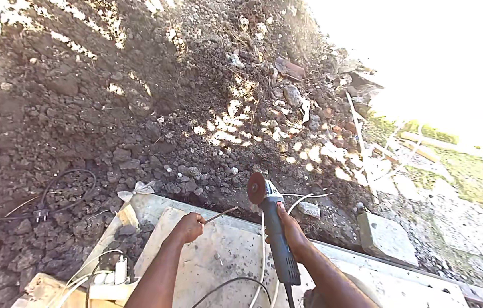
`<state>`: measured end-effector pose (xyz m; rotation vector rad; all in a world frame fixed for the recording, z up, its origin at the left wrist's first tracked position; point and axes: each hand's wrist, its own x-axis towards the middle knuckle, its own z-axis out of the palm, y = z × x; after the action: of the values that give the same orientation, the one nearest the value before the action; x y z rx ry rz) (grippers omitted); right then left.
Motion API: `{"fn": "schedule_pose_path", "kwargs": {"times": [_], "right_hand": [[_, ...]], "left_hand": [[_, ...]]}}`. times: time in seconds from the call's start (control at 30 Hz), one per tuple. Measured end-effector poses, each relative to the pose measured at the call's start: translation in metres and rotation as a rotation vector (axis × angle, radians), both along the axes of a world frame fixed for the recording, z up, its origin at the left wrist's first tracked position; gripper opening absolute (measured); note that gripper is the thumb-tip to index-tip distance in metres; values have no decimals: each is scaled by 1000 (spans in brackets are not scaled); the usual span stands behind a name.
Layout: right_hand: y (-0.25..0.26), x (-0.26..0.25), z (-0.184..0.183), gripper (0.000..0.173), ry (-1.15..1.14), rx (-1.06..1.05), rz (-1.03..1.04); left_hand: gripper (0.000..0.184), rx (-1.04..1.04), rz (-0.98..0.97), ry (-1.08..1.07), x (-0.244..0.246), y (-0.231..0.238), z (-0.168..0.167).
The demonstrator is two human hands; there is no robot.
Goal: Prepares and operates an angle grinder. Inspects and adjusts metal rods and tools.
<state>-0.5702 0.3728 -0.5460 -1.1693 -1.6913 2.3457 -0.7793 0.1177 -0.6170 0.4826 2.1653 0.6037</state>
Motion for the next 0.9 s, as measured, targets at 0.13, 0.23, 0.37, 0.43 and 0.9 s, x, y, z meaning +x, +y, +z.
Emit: {"fn": "schedule_pose_path", "kwargs": {"times": [0.13,0.23,0.37,0.43,0.9], "right_hand": [[6,-1,-12,71,-65,95,24],[5,3,-36,68,-170,214,146],[-3,6,-61,69,-304,299,349],[-8,4,-68,70,-336,277,368],[-21,-23,-150,66,-327,223,351]], "left_hand": [[24,-38,55,-3,0,-13,-22],[26,-97,22,14,6,-15,-39],[30,-225,-55,87,11,-8,-40],[31,-240,-33,99,14,-5,-45],[40,-202,178,58,48,5,-152]]}}
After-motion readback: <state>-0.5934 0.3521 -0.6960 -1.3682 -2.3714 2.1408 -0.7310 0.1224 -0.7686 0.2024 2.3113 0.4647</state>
